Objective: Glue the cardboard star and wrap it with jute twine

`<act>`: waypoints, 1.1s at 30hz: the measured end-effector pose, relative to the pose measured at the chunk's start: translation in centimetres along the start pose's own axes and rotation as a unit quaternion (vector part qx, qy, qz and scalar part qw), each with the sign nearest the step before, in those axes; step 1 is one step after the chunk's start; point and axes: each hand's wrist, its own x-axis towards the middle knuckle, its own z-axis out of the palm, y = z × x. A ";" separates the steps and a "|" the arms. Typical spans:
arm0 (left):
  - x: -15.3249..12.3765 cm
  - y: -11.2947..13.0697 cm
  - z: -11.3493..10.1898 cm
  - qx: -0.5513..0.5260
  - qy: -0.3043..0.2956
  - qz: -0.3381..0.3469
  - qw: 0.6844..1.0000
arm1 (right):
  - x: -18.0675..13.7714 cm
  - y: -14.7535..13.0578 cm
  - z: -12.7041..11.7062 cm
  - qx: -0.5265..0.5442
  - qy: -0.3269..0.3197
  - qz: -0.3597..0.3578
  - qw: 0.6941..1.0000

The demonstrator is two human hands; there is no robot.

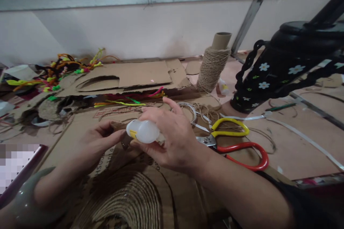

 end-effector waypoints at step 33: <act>0.3 -0.7 0.2 -0.044 -0.013 0.014 0.999 | 0.0 0.1 -0.1 -0.005 -0.012 0.004 1.000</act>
